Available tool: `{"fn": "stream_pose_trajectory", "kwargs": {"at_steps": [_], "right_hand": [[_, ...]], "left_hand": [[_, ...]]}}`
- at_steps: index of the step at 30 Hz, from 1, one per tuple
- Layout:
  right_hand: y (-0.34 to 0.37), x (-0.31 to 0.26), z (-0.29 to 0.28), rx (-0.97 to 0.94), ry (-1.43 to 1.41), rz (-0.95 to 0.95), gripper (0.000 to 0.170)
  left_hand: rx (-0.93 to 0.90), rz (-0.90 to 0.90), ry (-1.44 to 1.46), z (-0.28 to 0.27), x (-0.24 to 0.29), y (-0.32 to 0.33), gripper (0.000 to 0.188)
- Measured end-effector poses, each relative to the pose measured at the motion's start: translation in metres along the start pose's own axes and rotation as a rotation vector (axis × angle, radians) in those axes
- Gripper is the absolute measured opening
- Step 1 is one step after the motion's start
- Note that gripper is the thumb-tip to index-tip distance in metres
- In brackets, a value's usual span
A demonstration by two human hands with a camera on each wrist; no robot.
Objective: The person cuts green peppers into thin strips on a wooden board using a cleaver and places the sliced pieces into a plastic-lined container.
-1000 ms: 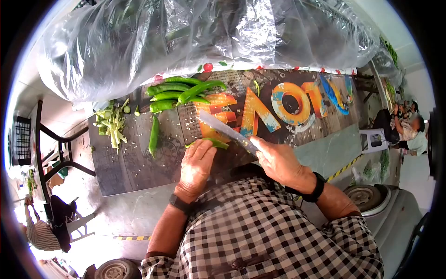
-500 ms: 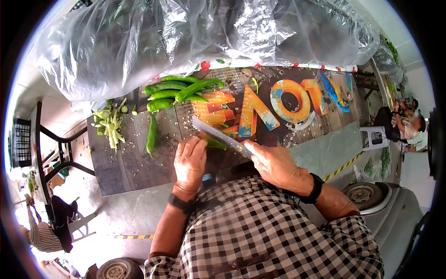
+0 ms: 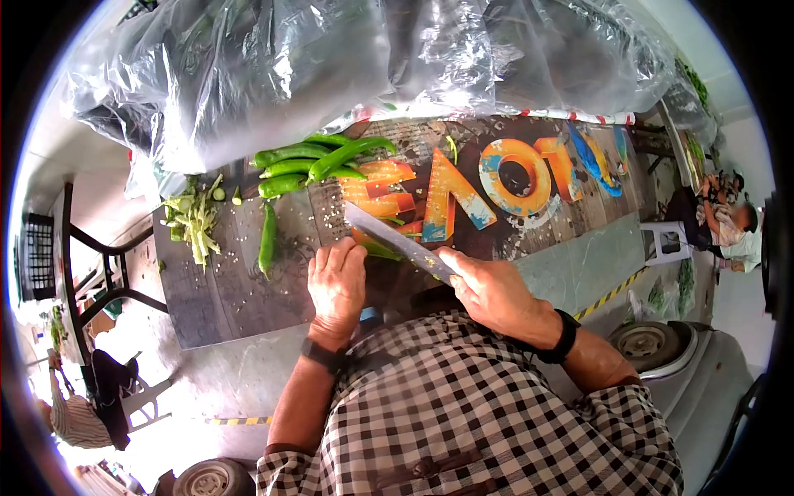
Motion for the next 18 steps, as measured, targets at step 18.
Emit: {"fn": "stream_pose_trajectory", "kwargs": {"at_steps": [18], "right_hand": [[-0.0020,0.0035,0.0072,-0.071,0.085,-0.028,0.043]], "left_hand": [[0.032,-0.004,0.033,-0.0017,0.0045,0.0005,0.027]]}}
Point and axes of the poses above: each hand's wrist, its own y-axis away from the middle knuckle, its own z-axis out of the palm, x = y × z, the point moved 7 cm from there along -y, towards the middle knuckle, and after that the axes turned 11 degrees about -y, right-handed, at the moved point
